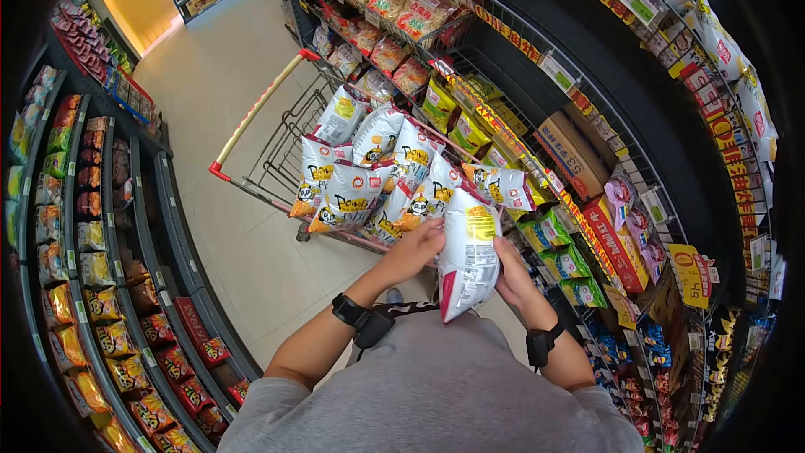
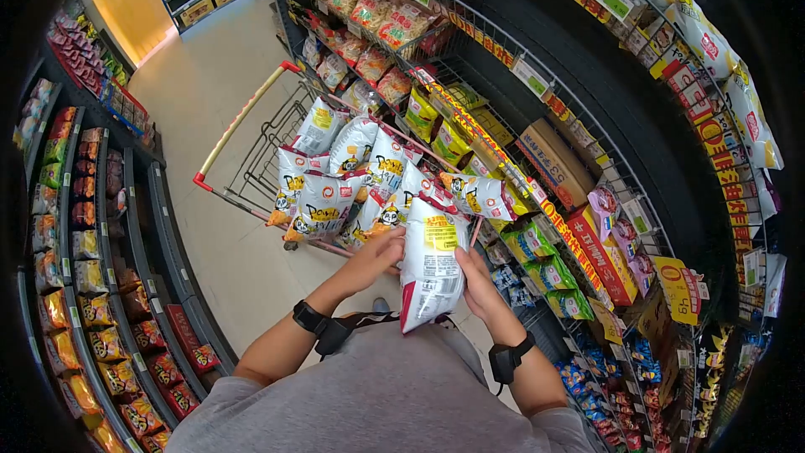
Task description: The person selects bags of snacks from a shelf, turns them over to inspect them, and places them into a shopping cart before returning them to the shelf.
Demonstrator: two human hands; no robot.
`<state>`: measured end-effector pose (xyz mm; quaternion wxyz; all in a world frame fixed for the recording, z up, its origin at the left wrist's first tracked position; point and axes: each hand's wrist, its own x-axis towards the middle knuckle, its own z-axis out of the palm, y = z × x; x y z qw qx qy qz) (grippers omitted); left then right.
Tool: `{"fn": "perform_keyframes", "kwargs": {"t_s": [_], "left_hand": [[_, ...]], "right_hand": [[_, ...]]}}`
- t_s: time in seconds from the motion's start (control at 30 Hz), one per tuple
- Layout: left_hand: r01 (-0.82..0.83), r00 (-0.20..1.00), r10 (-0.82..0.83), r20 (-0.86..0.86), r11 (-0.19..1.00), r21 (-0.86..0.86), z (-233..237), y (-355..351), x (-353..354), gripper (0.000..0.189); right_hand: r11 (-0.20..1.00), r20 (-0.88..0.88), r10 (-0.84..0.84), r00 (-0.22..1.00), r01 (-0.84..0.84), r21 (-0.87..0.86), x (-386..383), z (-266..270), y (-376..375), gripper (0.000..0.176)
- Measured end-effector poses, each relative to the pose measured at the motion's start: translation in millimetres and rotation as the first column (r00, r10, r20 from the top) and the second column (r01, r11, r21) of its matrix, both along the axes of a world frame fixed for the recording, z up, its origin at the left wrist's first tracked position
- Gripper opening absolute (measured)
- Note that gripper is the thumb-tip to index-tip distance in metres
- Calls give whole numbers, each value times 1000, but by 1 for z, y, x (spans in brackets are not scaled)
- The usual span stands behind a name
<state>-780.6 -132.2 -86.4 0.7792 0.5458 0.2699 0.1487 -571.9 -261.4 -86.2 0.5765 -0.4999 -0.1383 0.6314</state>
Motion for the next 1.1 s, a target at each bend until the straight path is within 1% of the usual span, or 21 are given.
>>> {"fn": "perform_keyframes", "kwargs": {"t_s": [0.03,0.07,0.1,0.13,0.17,0.2,0.23,0.27,0.3,0.33,0.43,0.53,0.57,0.63,0.7,0.9,0.97,1.03,1.07,1.1], "left_hand": [[21,1000,-21,4,1000,-12,-7,-5,0,76],[20,1000,-20,3,1000,-12,-11,-11,2,76],[-10,1000,11,-9,990,141,-11,-16,6,80],[-36,999,42,-15,956,291,-11,-19,9,84],[-32,999,38,-17,956,290,-10,-19,8,84],[-88,996,91,-4,973,213,-5,-19,8,80],[-142,990,143,4,981,133,1,-18,9,76],[-194,981,194,8,979,54,3,-17,10,72],[-232,972,229,54,971,54,2,-19,10,67],[-229,973,226,53,972,52,1,-21,9,67],[-238,969,235,68,970,38,3,-21,8,67],[-230,970,227,87,973,24,-5,-22,10,66],[-236,969,232,88,971,44,-7,-22,10,62],[-246,967,240,87,967,63,-11,-23,9,58],[-244,965,240,103,969,30,-12,-23,11,59],[-255,960,252,120,967,7,-9,-24,11,60],[-250,964,246,97,968,31,-28,-23,12,60],[-246,968,242,73,968,55,-30,-23,13,61],[-280,958,276,76,959,39,-31,-24,17,60],[-313,947,310,79,950,23,-29,-25,19,60]], "right_hand": [[1000,113,-3,994,7,-31,2,-8,-1,55],[998,224,-2,975,16,-59,4,-13,-2,58],[996,237,-1,972,21,-82,0,-7,-1,64],[996,236,-2,972,22,-82,-2,-3,0,64],[998,268,31,963,-17,-52,-5,1,-1,63],[998,302,60,951,-55,-25,-5,3,-2,63],[995,284,93,954,-95,-6,-2,5,-1,63],[996,284,85,955,-87,-6,0,6,-2,63],[993,255,108,961,-115,11,1,7,-3,63],[989,226,135,965,-145,29,2,8,-4,62],[979,221,166,961,-186,77,-8,5,-8,62],[977,232,169,958,-194,88,-8,3,-8,62],[976,231,173,958,-197,88,-9,4,-8,62],[986,323,139,936,-160,41,-10,9,-9,62],[986,331,141,933,-163,40,-10,11,-7,62],[984,344,140,929,-169,56,-9,9,-5,62],[982,357,147,922,-180,60,-9,9,-5,63],[991,392,113,913,-131,19,-9,13,-3,64],[991,392,113,913,-131,19,-8,12,-1,64],[995,450,62,891,-92,47,-6,10,2,65]]}}
